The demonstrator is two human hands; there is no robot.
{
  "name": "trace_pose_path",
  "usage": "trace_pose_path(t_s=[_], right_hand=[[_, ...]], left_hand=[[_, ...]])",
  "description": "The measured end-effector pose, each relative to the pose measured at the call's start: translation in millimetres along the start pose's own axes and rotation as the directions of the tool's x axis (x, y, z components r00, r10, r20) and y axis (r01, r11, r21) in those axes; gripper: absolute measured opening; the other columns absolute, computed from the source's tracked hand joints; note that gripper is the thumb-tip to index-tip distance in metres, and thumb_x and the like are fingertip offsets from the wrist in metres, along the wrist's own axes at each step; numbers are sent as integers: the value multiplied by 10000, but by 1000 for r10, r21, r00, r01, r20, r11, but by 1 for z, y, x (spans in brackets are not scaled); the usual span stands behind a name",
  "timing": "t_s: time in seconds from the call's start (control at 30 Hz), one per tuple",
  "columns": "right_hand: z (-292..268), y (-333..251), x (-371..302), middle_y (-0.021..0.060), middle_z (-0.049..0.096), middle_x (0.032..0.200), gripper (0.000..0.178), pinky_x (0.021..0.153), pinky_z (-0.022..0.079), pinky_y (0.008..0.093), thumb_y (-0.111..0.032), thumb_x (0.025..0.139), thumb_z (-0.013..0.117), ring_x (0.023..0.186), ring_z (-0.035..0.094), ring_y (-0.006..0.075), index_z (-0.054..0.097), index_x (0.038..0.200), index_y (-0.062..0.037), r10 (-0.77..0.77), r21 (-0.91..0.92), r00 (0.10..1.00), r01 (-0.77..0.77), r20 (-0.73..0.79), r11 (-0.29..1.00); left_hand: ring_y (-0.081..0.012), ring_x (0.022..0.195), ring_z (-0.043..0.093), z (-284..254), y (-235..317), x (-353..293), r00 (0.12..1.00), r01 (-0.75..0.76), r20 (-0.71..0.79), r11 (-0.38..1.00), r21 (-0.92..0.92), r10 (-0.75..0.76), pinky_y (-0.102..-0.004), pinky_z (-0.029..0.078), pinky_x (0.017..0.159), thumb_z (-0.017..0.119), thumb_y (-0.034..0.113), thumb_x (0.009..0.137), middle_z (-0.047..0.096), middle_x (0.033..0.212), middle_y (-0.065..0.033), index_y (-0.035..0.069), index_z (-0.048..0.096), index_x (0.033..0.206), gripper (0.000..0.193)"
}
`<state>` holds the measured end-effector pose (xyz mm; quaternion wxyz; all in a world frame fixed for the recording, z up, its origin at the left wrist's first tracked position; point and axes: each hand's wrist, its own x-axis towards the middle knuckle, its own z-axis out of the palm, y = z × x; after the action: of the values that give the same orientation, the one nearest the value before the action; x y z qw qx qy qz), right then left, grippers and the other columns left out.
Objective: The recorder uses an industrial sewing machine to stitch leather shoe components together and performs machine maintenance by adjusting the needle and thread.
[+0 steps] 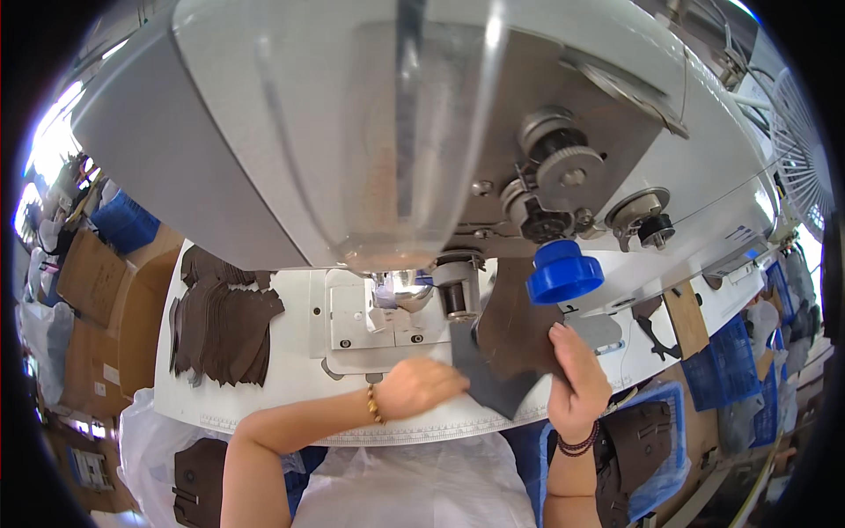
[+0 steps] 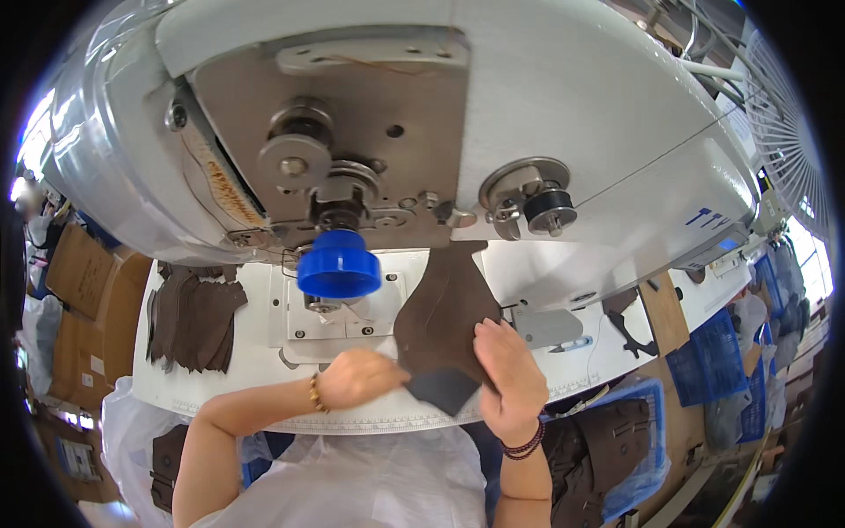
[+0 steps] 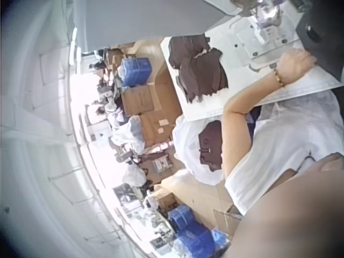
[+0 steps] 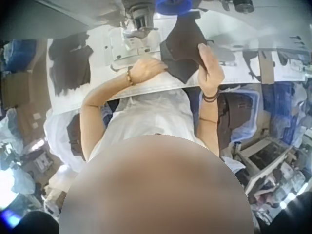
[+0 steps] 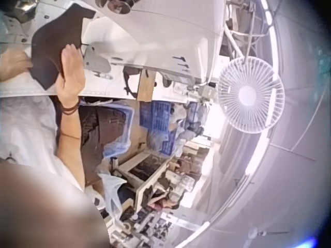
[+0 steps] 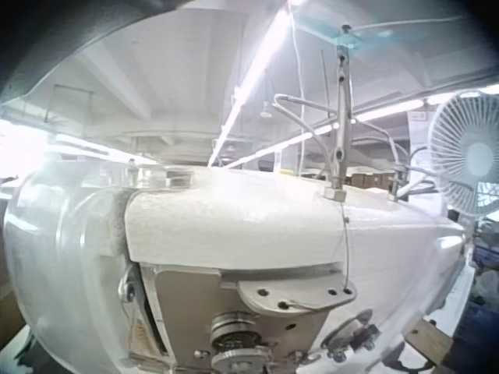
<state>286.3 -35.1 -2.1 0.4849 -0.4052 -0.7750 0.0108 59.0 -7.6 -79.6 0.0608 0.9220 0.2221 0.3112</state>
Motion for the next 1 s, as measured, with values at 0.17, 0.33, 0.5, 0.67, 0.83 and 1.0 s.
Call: trace_pose_path(t_s=[0.17,0.33,0.5,0.67,0.83,1.0], right_hand=[[8,2,5,194,566,1128,382,951,361,351,-139,882,525,1085,525,291,455,1198,64,232,544,971,-227,60,808],[9,-21,15,215,526,1153,446,926,357,388,-236,831,598,1061,507,328,496,1212,-28,175,173,953,-222,249,960],[37,-47,22,140,541,842,371,618,446,364,-196,819,606,698,559,290,548,1174,-110,281,-252,913,-209,296,945],[79,-30,41,118,504,776,271,494,414,363,-137,812,593,594,532,280,571,1071,-62,137,-106,983,-125,119,987],[99,-12,61,139,567,711,142,537,404,348,-187,862,576,619,534,271,595,877,-47,83,81,991,-92,106,993],[99,-13,52,168,554,777,236,603,430,398,-264,845,588,706,526,344,584,856,-28,137,-202,987,-118,82,972]], left_hand=[[-117,513,520,-58,36,7,964,229,-32,882,-413,-265,-239,400,464,627,130,812,564,628,-20,21,609,825,111],[4,578,446,-73,32,15,637,616,169,364,-698,-752,-186,367,468,552,167,891,533,636,52,-17,601,871,192],[-3,623,475,-60,30,16,577,563,-9,406,-720,-817,-159,388,522,547,160,894,566,692,33,-15,608,912,186],[-32,731,529,-68,8,-15,525,525,-1,325,-787,-851,-197,447,614,507,139,911,598,818,5,-11,591,1006,196],[-306,946,552,-104,-42,-100,401,897,-315,299,326,-860,-365,450,821,605,208,769,606,1015,-114,67,602,996,267],[-286,812,592,-117,-78,-152,231,908,-365,65,413,-902,-379,467,705,661,159,699,633,833,-91,62,586,828,177]])
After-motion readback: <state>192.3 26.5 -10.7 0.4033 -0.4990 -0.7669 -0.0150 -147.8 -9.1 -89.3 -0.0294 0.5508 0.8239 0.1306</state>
